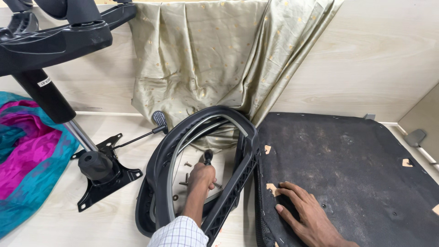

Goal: The person assembles a chair by attaching the seat to the base using a screwdriver. They align the seat with the base, insert screws, and tighten them to secure the connection.

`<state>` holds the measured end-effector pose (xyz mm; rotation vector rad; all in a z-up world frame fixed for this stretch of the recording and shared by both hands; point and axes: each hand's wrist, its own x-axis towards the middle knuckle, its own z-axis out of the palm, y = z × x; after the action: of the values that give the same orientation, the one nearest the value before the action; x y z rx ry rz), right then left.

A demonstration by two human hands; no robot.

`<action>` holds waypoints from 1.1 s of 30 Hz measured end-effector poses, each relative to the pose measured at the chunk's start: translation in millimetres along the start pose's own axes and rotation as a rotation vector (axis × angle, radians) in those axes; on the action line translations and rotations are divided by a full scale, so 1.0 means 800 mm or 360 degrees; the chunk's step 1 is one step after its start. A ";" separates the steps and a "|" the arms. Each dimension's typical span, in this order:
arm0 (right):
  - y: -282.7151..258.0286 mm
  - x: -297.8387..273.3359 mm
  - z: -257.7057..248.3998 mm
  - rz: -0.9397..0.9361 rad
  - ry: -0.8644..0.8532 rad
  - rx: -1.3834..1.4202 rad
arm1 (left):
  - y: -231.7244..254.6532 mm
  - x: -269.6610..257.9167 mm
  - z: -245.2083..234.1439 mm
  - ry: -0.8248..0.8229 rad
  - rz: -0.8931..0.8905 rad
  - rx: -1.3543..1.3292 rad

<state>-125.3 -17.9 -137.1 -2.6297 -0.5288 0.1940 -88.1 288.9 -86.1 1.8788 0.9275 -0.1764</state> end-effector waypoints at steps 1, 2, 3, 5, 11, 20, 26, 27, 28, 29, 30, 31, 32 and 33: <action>0.002 0.001 0.001 -0.0023 0.0022 -0.0008 | -0.002 0.005 0.003 -0.0029 -0.0028 0.0029; 0.003 0.003 0.003 -0.0051 0.0044 -0.0015 | -0.006 0.008 0.004 -0.0053 -0.0057 0.0056; 0.005 0.004 0.005 -0.0080 0.0066 -0.0023 | -0.012 0.010 0.005 -0.0082 -0.0031 0.0047; 0.008 0.004 0.007 -0.0090 0.0077 -0.0018 | -0.025 0.008 0.008 -0.0135 0.0015 0.0029; 0.018 0.010 0.013 -0.0043 0.0111 -0.0021 | -0.041 -0.017 -0.005 -0.0135 0.0037 0.0211; 0.044 0.028 0.033 -0.0018 0.0162 -0.0134 | -0.006 -0.024 -0.149 0.0366 0.0537 -0.0380; 0.056 0.037 0.041 0.0015 0.0161 -0.0189 | 0.044 -0.024 -0.252 0.0602 0.0846 -0.0746; 0.058 0.038 0.042 0.0019 0.0163 -0.0204 | 0.051 -0.024 -0.263 0.0638 0.0971 -0.0845; 0.060 0.039 0.044 0.0024 0.0161 -0.0212 | 0.057 -0.024 -0.272 0.0676 0.1094 -0.0946; 0.062 0.040 0.045 0.0029 0.0160 -0.0220 | 0.060 -0.025 -0.280 0.0707 0.1075 -0.0941; 0.064 0.042 0.047 0.0035 0.0161 -0.0227 | 0.063 -0.024 -0.289 0.0738 0.1057 -0.0935; 0.066 0.043 0.048 0.0054 0.0152 -0.0232 | 0.067 -0.022 -0.297 0.0768 0.1040 -0.0930; 0.067 0.044 0.050 0.0075 0.0143 -0.0236 | 0.072 -0.018 -0.305 0.0794 0.1078 -0.0924; 0.069 0.045 0.052 0.0095 0.0134 -0.0239 | 0.077 -0.013 -0.313 0.0820 0.1116 -0.0918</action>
<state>-83.0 -32.5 -200.6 -2.7878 -0.4525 0.0635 -121.6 477.1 87.2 1.5976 0.5023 0.9359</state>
